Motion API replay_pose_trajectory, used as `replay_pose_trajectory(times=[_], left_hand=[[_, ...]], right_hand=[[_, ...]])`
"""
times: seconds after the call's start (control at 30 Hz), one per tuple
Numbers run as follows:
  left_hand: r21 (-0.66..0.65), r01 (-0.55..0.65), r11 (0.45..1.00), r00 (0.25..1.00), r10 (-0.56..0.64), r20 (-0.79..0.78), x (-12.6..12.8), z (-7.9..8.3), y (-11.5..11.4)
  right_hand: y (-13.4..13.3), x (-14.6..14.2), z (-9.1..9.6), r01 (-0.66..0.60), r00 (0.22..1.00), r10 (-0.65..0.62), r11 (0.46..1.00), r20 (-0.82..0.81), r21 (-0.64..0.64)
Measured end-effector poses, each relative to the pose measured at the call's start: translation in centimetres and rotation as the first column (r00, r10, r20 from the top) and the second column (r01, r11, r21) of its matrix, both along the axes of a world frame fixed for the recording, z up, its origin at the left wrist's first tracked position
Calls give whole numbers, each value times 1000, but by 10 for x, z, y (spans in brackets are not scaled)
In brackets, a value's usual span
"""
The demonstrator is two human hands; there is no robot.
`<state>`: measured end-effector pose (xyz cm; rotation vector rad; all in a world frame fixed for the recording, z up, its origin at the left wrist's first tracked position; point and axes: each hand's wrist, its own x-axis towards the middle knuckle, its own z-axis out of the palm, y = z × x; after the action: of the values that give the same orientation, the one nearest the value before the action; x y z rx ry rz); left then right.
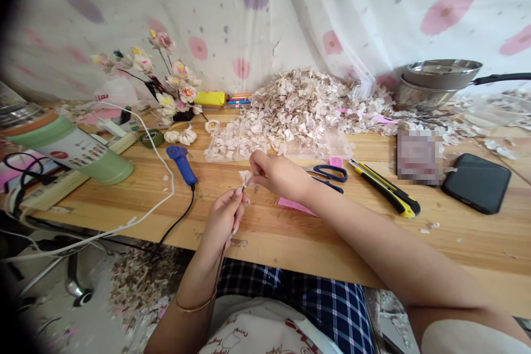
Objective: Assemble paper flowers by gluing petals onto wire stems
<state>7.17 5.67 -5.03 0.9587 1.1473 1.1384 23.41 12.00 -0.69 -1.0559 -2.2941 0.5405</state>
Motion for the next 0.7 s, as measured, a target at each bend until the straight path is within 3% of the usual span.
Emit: replay_pose_trajectory(times=[0.7], left_hand=[[-9,36,999,999,-36,-12,-3,1,1]], right_hand=[[4,3,3,-5,996,-8,990,-87,-142]])
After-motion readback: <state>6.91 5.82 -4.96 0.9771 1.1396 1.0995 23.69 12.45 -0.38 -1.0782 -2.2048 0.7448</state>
